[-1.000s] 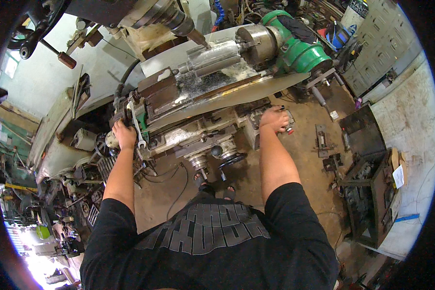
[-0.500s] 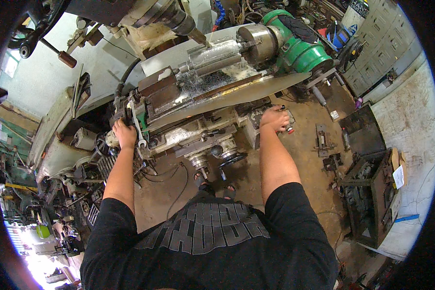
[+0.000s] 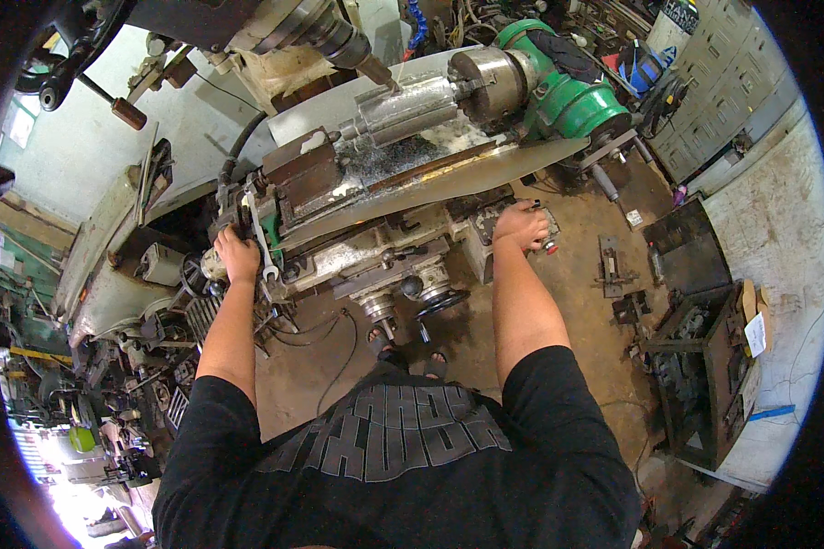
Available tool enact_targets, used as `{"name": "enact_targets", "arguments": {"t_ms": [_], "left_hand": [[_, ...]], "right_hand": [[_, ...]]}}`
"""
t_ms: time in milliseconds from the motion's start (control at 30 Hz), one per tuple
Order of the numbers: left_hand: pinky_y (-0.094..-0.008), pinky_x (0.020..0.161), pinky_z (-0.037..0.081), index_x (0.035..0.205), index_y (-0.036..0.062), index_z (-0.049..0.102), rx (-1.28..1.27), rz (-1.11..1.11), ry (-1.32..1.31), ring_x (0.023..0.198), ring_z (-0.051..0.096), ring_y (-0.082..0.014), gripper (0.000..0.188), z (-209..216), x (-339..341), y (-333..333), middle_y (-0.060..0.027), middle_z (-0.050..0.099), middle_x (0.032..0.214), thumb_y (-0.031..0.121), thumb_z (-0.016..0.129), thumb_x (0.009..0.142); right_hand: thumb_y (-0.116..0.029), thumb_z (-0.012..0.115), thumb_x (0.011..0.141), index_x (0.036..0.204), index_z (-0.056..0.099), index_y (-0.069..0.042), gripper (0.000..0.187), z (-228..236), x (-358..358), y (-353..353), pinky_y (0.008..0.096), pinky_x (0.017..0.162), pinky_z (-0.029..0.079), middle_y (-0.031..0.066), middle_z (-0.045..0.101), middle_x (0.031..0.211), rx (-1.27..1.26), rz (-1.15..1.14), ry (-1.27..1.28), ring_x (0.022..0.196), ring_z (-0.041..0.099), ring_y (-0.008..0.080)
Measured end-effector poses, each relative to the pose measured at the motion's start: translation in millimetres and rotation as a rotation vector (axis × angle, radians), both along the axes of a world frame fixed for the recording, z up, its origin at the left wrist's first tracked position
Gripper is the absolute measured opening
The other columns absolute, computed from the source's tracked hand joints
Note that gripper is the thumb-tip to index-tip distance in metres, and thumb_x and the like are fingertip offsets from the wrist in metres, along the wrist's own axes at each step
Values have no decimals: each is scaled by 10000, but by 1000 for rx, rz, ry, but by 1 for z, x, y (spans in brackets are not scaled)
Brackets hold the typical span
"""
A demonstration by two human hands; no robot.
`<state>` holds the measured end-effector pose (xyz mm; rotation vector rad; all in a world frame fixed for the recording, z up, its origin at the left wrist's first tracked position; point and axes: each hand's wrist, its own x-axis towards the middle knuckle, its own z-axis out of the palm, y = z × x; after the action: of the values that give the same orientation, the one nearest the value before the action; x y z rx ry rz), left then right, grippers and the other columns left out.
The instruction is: The person operates a milling machine in a workshop, using a wrench to adjust the tool holder and turning a handwheel to control the machine's movement. The person maintains a steady position while making adjustments to the milling setup.
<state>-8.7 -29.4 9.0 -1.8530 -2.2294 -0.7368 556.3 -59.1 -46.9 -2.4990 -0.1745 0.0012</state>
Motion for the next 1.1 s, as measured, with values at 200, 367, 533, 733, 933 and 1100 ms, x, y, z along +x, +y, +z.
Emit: {"name": "enact_targets", "arguments": {"t_ms": [200, 367, 533, 733, 933, 1100], "left_hand": [[-518, 1143, 343, 1308, -50, 513, 33, -10, 12, 1298, 421, -446, 571, -3, -2, 2, -247, 521, 1331, 86, 664, 774], [-517, 1136, 350, 1298, -50, 525, 58, -18, 25, 1293, 427, -451, 555, -3, -1, 0, -251, 527, 1330, 88, 653, 776], [-516, 1128, 359, 1303, -49, 526, 39, -23, 25, 1284, 434, -448, 559, 0, 0, -1, -249, 530, 1327, 82, 655, 775], [-516, 1126, 362, 1301, -47, 530, 34, -21, 24, 1277, 439, -443, 558, 0, 0, -1, -246, 536, 1309, 78, 672, 775], [-518, 1125, 363, 1296, -48, 527, 38, -9, 37, 1278, 437, -449, 559, -1, -1, 0, -246, 537, 1303, 77, 678, 772], [-518, 1132, 356, 1292, -59, 524, 44, -19, 17, 1289, 426, -453, 562, -2, -1, 0, -254, 529, 1314, 77, 679, 769]], "right_hand": [[-463, 387, 1020, 1211, 630, -6, 551, 2, -2, 0, 591, 1032, 351, 186, 584, 1322, -1, -11, -22, 1286, 496, 356], [-464, 378, 1028, 1223, 627, -2, 560, 3, -2, -1, 590, 1037, 356, 187, 581, 1332, -6, -12, -24, 1299, 488, 353], [-464, 369, 1031, 1246, 619, -4, 566, 5, -3, -1, 589, 1040, 356, 186, 576, 1344, -7, -8, -22, 1308, 484, 353], [-460, 364, 1031, 1263, 611, -3, 569, 5, -2, -1, 591, 1041, 352, 187, 578, 1347, -6, -2, -7, 1310, 482, 354], [-458, 364, 1029, 1259, 613, -1, 569, 6, -2, -1, 591, 1046, 345, 194, 575, 1353, 5, 1, -1, 1312, 479, 362], [-460, 365, 1029, 1248, 617, -2, 566, 7, -3, -2, 591, 1046, 342, 191, 578, 1354, 7, -4, -5, 1310, 481, 365]]}}
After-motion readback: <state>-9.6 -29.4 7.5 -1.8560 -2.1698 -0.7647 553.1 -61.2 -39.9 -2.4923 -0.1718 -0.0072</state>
